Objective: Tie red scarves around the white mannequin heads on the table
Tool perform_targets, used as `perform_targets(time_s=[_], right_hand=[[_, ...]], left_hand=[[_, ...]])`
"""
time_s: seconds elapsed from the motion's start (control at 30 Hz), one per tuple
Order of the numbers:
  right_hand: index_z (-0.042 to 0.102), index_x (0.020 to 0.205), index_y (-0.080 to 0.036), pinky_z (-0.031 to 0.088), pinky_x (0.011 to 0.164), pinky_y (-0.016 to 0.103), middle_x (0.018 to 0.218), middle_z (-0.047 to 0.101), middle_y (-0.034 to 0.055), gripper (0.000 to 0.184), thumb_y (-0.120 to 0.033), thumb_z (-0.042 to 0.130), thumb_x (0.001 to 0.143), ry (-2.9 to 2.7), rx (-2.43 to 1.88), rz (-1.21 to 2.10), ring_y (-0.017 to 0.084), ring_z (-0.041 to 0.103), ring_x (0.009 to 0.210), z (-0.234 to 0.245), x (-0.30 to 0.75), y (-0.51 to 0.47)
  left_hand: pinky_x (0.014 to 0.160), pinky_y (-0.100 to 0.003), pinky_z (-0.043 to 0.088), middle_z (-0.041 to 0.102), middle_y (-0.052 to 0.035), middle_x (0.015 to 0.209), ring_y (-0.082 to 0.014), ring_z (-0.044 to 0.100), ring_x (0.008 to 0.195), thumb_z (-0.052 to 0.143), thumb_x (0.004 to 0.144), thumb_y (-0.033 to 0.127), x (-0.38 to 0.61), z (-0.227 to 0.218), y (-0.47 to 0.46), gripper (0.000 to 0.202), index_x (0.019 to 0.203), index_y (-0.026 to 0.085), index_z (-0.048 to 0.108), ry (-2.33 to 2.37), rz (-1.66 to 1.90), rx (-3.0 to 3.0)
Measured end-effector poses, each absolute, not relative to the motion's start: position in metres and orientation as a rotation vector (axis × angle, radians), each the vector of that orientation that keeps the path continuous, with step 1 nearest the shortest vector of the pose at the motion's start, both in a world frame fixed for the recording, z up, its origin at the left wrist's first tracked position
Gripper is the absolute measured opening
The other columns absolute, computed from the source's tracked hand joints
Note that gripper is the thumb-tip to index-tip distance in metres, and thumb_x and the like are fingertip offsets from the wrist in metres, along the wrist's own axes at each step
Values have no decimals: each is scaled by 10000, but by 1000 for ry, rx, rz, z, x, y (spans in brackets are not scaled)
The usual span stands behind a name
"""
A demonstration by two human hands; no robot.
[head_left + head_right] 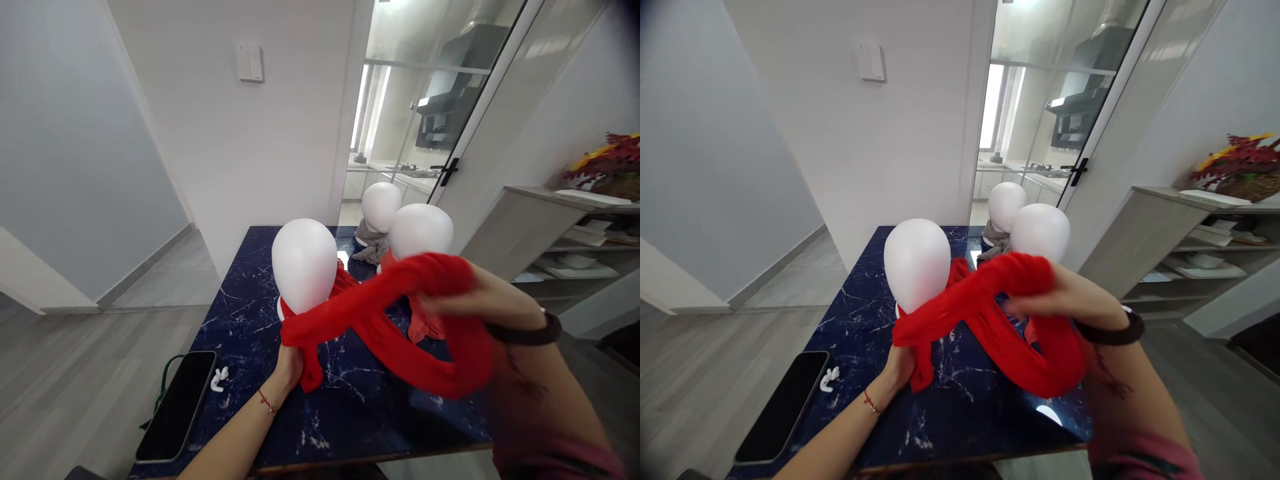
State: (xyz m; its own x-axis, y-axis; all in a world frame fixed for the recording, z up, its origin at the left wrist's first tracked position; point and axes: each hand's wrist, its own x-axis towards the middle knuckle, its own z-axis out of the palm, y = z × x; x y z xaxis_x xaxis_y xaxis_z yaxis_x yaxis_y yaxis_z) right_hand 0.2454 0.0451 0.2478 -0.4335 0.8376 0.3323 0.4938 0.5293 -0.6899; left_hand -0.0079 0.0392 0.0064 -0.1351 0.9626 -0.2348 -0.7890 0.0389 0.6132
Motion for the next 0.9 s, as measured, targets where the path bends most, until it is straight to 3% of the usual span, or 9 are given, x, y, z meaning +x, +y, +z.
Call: perform_targets(time_s=[0.13, 0.23, 0.33, 0.6, 0.8, 0.9], right_hand=[[624, 762, -115, 396, 642, 255, 678, 563, -9, 174, -286, 596, 781, -2306, -832, 372, 95, 496, 656, 281, 185, 97], [609, 845, -51, 393, 721, 272, 765, 553, 6, 188, -221, 550, 790, -2309, -629, 290, 107, 490, 763, 317, 137, 144], [610, 843, -22, 391, 730, 264, 755, 567, 19, 187, -174, 554, 751, -2372, -626, 276, 98, 479, 742, 329, 93, 202], [601, 569, -64, 366, 593, 219, 479, 499, 3, 114, -129, 612, 662, -1994, -1600, 550, 103, 484, 562, 238, 98, 282], [532, 496, -125, 352, 470, 219, 419, 467, 3, 279, -231, 574, 751, -1826, -1741, 801, 87, 419, 429, 183, 185, 233], [606, 594, -98, 379, 464, 197, 524, 564, 42, 305, -353, 609, 762, -1836, -1589, 1358, 76, 452, 453, 154, 225, 187]], left_hand=[[892, -310, 495, 650, -76, 1164, -214, 622, 1014, 608, 817, 299, -9, 5, 41, 348, 1147, 187, 604, 747, 1530, 281], [909, -319, 490, 664, -82, 1134, -215, 621, 1026, 597, 824, 322, -9, 5, 41, 328, 1126, 196, 615, 759, 1500, 235], [958, -324, 462, 671, -94, 1118, -216, 597, 1086, 600, 823, 326, -9, 7, 42, 326, 1117, 187, 621, 744, 1479, 211], [1043, -366, 390, 660, -121, 1139, -222, 603, 1085, 657, 784, 263, -11, 9, 40, 391, 1152, 145, 598, 687, 1396, 239], [1046, -367, 390, 635, -122, 1187, -226, 588, 1112, 647, 792, 309, -11, 8, 41, 409, 1167, 156, 589, 712, 1409, 226], [1046, -360, 391, 627, -121, 1200, -228, 581, 1121, 643, 795, 301, -11, 12, 41, 381, 1142, 149, 606, 695, 1397, 235]])
